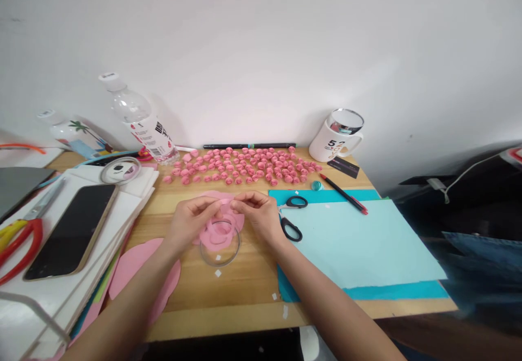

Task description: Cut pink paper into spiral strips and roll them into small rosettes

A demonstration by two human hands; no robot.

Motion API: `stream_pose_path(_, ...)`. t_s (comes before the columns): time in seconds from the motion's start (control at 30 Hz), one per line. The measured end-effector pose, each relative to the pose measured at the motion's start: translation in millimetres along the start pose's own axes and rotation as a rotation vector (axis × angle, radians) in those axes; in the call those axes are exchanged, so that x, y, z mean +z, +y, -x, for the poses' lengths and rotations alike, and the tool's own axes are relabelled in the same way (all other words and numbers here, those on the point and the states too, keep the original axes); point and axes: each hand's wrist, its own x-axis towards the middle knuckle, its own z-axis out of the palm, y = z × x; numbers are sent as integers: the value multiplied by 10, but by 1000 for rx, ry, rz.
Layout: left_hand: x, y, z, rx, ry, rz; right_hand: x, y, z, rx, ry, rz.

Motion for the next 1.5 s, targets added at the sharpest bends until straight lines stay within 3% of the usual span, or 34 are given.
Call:
stream_pose_path(0.3,4,12,6,-16,41,12,-21,35,-18,57,-6,-12)
stream_pose_path(1.5,8,-23,-10,10,27,-35,-15,47,-24,35,24,-37)
